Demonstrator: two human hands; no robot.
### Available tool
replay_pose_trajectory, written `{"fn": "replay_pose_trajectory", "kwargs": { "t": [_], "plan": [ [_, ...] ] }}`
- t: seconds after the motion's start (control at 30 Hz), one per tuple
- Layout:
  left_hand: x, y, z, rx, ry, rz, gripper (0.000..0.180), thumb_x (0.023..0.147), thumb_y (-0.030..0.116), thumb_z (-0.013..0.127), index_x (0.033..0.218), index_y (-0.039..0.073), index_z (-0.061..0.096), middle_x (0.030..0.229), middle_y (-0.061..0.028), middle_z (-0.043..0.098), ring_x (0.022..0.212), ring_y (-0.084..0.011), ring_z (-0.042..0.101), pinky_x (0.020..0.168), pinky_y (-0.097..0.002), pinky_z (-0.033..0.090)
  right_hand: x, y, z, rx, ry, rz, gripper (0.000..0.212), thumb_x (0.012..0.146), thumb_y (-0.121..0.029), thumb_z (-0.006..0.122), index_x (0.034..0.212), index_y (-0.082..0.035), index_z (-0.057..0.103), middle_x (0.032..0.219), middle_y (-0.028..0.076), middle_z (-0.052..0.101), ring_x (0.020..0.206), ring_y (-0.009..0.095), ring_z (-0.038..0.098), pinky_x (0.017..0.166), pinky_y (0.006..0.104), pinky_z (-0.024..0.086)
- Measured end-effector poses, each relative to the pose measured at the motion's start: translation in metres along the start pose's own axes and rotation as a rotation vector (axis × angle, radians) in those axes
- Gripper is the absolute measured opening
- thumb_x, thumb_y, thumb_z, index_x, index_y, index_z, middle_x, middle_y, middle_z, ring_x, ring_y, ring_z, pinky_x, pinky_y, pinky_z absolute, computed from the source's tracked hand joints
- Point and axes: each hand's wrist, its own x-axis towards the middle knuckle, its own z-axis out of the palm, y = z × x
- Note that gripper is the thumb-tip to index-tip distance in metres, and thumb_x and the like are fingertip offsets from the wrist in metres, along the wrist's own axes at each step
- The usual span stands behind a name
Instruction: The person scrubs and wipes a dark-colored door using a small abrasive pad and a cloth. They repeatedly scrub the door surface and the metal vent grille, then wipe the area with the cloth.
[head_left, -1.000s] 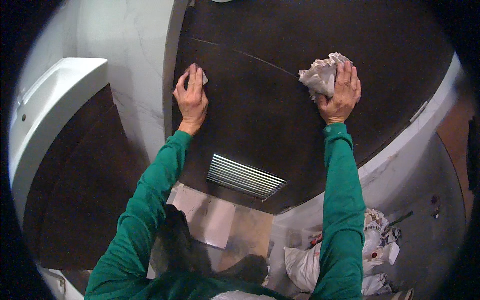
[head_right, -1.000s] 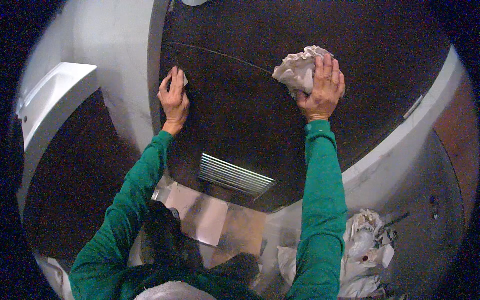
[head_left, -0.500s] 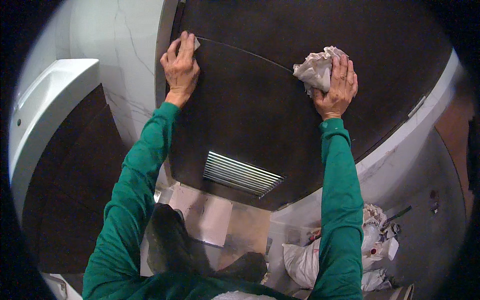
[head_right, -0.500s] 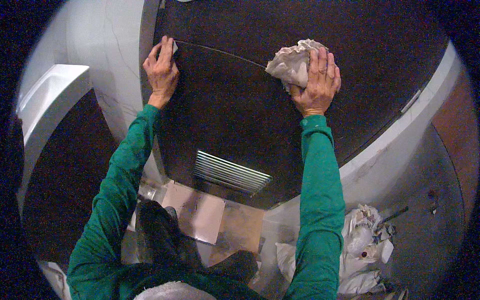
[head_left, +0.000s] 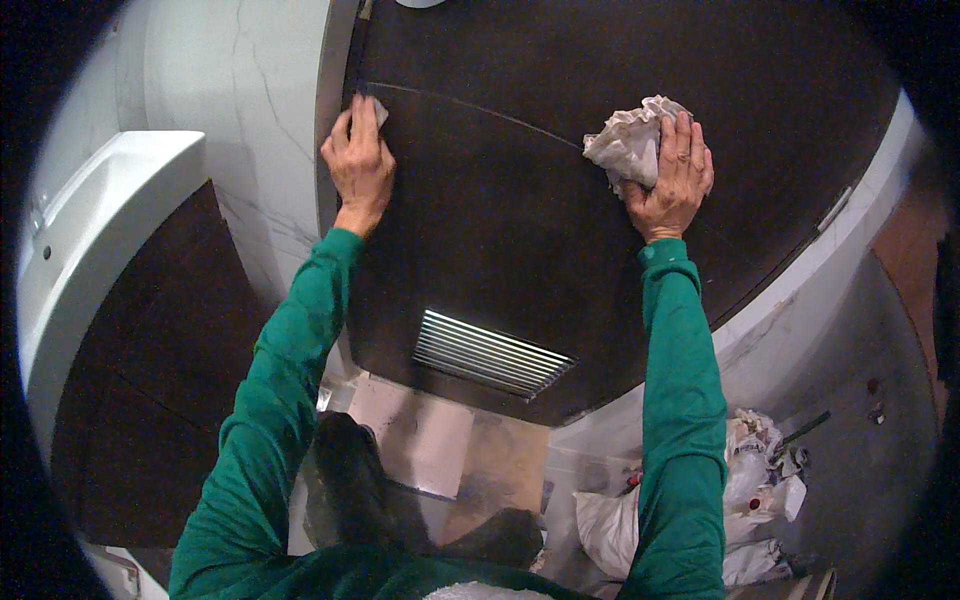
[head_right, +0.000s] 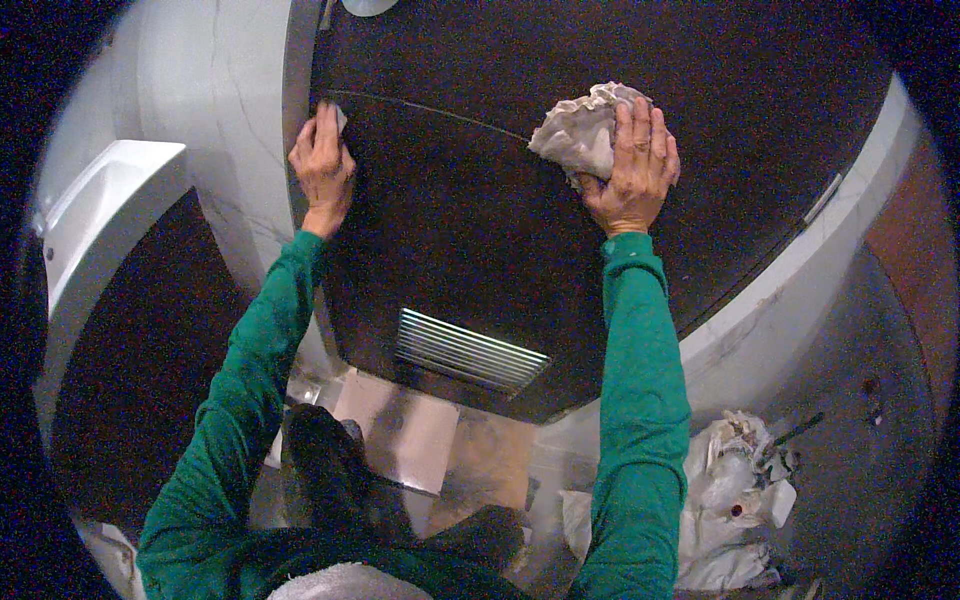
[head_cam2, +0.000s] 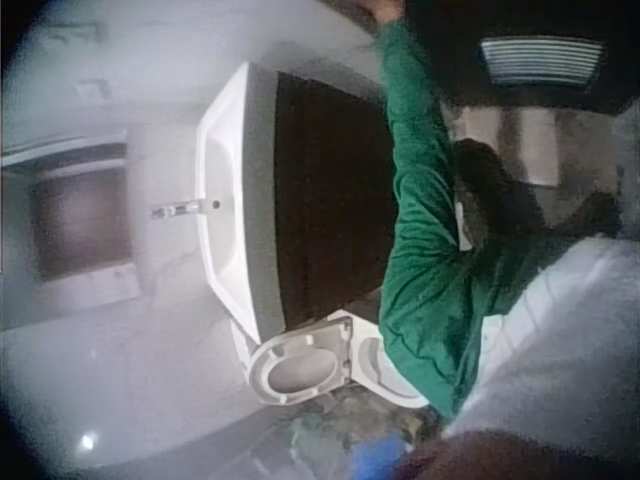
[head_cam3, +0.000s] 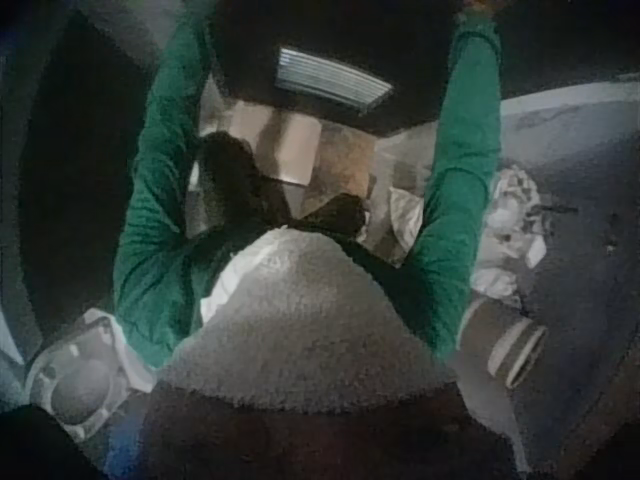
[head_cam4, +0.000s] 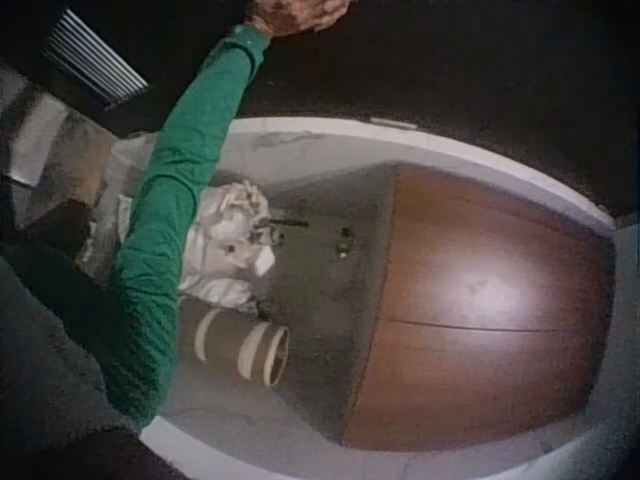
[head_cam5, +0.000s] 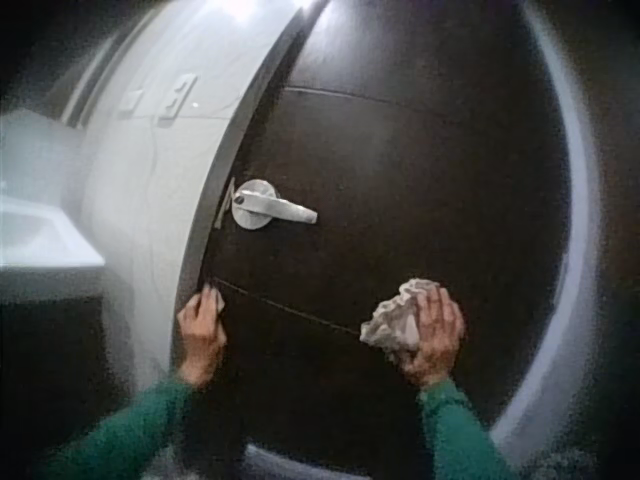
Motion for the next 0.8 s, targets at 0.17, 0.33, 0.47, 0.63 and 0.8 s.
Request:
{"fn": "replay_pose_trajectory", "kwargs": {
  "t": [0.17, 0.33, 0.47, 0.63, 0.8],
  "plan": [
    [0.009, 0.002, -0.002, -0.026, -0.019, -0.023, 0.053, 0.083, 0.002, 0.06, 0.136, 0.005, 0.055, 0.14, -0.0084, 0.057, 0.123, -0.0267, 0.053, 0.099, -0.0422, 0.039, -0.001, 0.0, 0.002, -0.012, 0.029, -0.004, 0.084, 0.085, -0.065, 0.055, 0.149, -0.013, 0.043, 0.155, 0.008, 0.042, 0.145, 0.031, 0.035, 0.116, 0.0501, 0.025],
    [-0.006, -0.008, -0.007, -0.097, -0.094, -0.085, 0.049, 0.085, 0.001, 0.057, 0.135, 0.004, 0.055, 0.134, -0.0089, 0.06, 0.12, -0.0271, 0.055, 0.1, -0.0422, 0.039, 0.0, -0.001, 0.002, -0.003, 0.022, 0.007, 0.084, 0.084, -0.067, 0.054, 0.148, -0.013, 0.044, 0.156, 0.009, 0.04, 0.145, 0.031, 0.034, 0.116, 0.0505, 0.025],
    [-0.044, -0.006, -0.054, -0.125, -0.304, -0.203, 0.055, 0.081, -0.003, 0.056, 0.136, 0.003, 0.055, 0.131, -0.0078, 0.063, 0.12, -0.0251, 0.058, 0.101, -0.04, 0.038, -0.001, -0.001, 0.001, -0.017, -0.003, 0.026, 0.083, 0.085, -0.066, 0.054, 0.148, -0.014, 0.045, 0.156, 0.009, 0.04, 0.145, 0.031, 0.034, 0.117, 0.0505, 0.025],
    [0.017, 0.012, -0.037, -0.232, -0.001, 0.051, 0.06, 0.08, -0.004, 0.057, 0.14, 0.004, 0.053, 0.141, -0.0074, 0.058, 0.127, -0.0231, 0.054, 0.102, -0.0403, 0.037, 0.0, 0.0, 0.0, -0.011, -0.003, 0.012, 0.086, 0.079, -0.06, 0.06, 0.149, -0.013, 0.043, 0.157, 0.009, 0.039, 0.145, 0.032, 0.034, 0.117, 0.051, 0.025],
    [0.044, 0.031, -0.015, -0.095, 0.086, 0.171, 0.061, 0.08, -0.003, 0.06, 0.14, 0.006, 0.053, 0.145, -0.0081, 0.054, 0.132, -0.025, 0.051, 0.102, -0.0409, 0.037, 0.001, -0.001, -0.002, 0.019, 0.022, 0.008, 0.088, 0.076, -0.057, 0.063, 0.149, -0.012, 0.043, 0.157, 0.009, 0.039, 0.145, 0.031, 0.034, 0.117, 0.0506, 0.026]
  ]
}}
